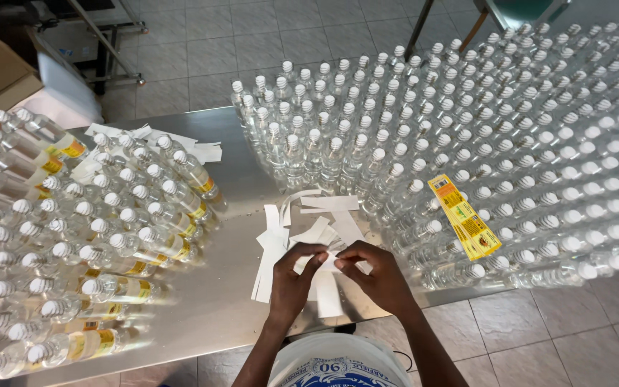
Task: The person repeatedly picks up clear plastic bottles and yellow labels from a metal table, wraps the labels around the bottles by hand, and places the labeled bottles into a growing stack on the left. The person also handles loose white paper strips, moving them aside or discarding them during the process.
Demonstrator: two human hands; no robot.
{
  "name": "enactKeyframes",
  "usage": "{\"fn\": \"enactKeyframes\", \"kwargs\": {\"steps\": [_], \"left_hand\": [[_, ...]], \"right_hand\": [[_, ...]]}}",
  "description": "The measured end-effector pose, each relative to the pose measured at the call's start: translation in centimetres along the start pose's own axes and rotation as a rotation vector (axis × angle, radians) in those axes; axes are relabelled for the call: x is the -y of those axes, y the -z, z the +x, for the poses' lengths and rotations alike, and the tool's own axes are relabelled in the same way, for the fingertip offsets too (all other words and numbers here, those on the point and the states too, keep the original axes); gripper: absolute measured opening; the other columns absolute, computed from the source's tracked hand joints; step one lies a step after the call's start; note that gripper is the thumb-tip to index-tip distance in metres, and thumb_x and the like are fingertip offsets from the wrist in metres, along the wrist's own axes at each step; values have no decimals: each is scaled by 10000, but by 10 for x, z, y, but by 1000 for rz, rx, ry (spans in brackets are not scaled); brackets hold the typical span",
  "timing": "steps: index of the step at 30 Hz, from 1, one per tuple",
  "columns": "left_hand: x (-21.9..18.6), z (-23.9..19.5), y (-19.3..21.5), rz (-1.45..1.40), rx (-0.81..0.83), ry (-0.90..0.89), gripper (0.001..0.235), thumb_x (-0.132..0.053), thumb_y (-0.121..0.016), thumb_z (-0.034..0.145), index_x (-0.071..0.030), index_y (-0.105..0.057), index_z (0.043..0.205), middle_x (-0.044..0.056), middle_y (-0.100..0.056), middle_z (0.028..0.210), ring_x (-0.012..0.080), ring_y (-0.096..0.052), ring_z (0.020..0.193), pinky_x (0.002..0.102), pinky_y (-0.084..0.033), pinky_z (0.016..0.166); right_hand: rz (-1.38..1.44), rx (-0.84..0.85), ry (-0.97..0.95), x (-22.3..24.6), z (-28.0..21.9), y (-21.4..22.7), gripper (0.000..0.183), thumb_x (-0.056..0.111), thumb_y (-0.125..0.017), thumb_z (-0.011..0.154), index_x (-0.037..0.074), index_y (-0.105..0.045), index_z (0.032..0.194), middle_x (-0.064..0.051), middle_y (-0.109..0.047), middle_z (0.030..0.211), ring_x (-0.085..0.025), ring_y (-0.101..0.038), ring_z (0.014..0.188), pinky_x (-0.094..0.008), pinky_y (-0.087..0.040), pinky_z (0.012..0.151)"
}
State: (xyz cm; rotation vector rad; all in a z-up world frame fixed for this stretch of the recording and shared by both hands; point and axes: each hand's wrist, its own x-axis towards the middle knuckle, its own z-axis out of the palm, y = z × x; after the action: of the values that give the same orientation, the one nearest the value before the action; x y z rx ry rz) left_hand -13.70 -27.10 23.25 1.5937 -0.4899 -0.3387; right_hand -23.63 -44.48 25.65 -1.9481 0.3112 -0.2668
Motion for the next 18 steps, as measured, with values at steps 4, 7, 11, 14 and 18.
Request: {"fn": "enactKeyframes", "kwargs": {"steps": [4,7,11,14,18], "left_hand": [[8,-9,8,47,-322,-5,167,-202,-696,1045,-136,-747,1190,38,-725,1205,197,-696,1150,344,-566,968],[21,-19,8,-378,-195,367,454,-458,-565,1036,-77,-691,1248,119,-775,1158,242,-784,1119,396,-662,994],[1,-30,-8,-425,15,290,519,-471,-524,1035,-159,-603,1443,70,-805,1433,122,-635,1025,329,-449,957],[-17,-29,-14,-491,239,74,757,-570,-655,1031,-146,-420,1612,119,-527,1688,274,-458,1607,482,-448,1245],[-9,-26,-20,-290,130,179,431,-269,-680,1032,-189,-650,1455,41,-745,1484,173,-672,1397,349,-537,1065]], "right_hand": [[336,-276,-292,-31,-1,-14,206,161,-807,924,5,-812,1058,-115,-815,1008,-209,-780,930,-361,-748,746],[284,-411,-293,-24,-4,-16,178,144,-786,969,23,-797,1100,-117,-772,916,-292,-855,661,-271,-597,643],[295,-399,-161,-19,-11,-36,148,112,-768,965,3,-770,1065,-146,-801,963,-219,-812,852,-347,-774,643],[282,-356,9,-9,-14,-42,140,127,-752,998,20,-761,1087,-96,-714,973,-202,-763,830,-330,-768,672],[279,-256,18,-13,-20,-42,129,103,-756,988,67,-806,1101,-86,-787,1101,-198,-775,1046,-316,-660,819]]}}
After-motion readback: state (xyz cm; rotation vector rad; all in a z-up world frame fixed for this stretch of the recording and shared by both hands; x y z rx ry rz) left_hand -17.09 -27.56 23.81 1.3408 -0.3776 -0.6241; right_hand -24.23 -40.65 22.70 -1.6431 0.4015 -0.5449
